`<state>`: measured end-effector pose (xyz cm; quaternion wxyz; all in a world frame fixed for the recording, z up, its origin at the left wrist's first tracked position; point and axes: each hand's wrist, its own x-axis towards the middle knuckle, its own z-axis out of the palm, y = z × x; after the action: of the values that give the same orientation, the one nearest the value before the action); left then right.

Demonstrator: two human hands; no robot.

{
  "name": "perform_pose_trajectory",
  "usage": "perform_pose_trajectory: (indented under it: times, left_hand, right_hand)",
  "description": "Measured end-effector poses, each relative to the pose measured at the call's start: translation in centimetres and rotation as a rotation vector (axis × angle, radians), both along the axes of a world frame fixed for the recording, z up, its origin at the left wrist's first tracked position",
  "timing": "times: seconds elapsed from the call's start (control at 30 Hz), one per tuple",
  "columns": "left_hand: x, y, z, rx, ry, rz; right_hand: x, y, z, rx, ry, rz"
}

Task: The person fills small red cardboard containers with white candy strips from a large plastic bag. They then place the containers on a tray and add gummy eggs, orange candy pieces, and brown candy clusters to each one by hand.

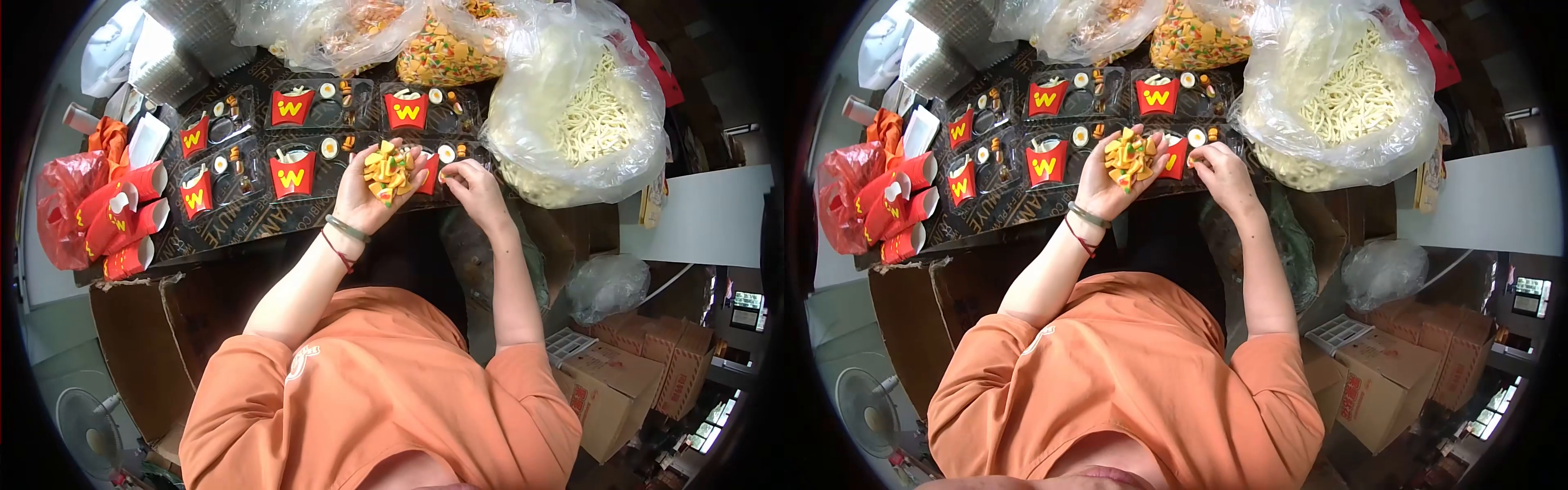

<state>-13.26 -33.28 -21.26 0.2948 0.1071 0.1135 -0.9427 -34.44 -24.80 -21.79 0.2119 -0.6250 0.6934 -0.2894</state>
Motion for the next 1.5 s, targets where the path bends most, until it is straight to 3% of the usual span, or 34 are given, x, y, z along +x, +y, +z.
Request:
perform_pose_trajectory:
  times: [0.07, 0.2, 0.27, 0.37, 0.63, 0.77, 0.83, 0.97, 1.03, 1.1, 1.23, 1.43, 1.5]
  left_hand:
    - [-0.1, 0.3, -0.1, 0.019, 0.027, -0.014]
    - [-0.5, 0.4, -0.3, 0.007, 0.004, -0.007]
    - [-0.7, 0.4, -0.2, 0.010, 0.018, -0.008]
    - [-1.4, 0.2, -0.8, -0.001, 0.037, -0.005]
    - [-2.5, -0.3, -0.8, -0.002, 0.016, 0.037]
    - [-2.6, -0.7, 0.0, 0.004, 0.008, 0.045]
    - [-2.7, -1.1, 0.2, 0.019, -0.002, 0.053]
    - [-2.4, -1.7, -0.2, 0.011, -0.021, 0.061]
    - [-2.3, -1.6, -0.1, 0.014, -0.038, 0.053]
    - [-2.5, -1.5, -0.1, 0.017, -0.055, 0.054]
    - [-2.9, -1.1, 0.4, 0.041, -0.072, 0.050]
    - [-2.5, -1.0, 0.2, 0.032, -0.030, 0.044]
    - [-2.4, -1.0, 0.0, 0.020, 0.002, 0.046]
  right_hand:
    - [0.3, 0.0, -0.2, -0.029, 0.015, 0.010]
    - [1.4, 0.2, 1.2, -0.336, 0.164, 0.017]
    - [3.0, 0.5, 3.6, -0.262, -0.212, -0.059]
    - [5.5, 0.7, 5.6, -0.203, -0.264, -0.034]
    - [5.8, -0.6, 3.0, -0.364, -0.384, -0.124]
    - [4.7, -0.8, 3.3, -0.484, -0.215, -0.133]
    - [4.0, -0.4, 3.4, -0.602, 0.009, -0.100]
    - [1.9, 1.5, 3.1, -0.454, 0.046, -0.198]
    - [1.0, 2.1, 2.5, -0.236, 0.250, -0.198]
    - [1.0, 2.2, 2.0, -0.258, 0.295, -0.196]
    - [2.0, 1.2, 1.3, -0.057, 0.420, -0.147]
    - [2.8, 0.4, 1.4, -0.033, 0.169, -0.105]
    - [3.5, 0.3, 2.9, -0.169, -0.076, -0.180]
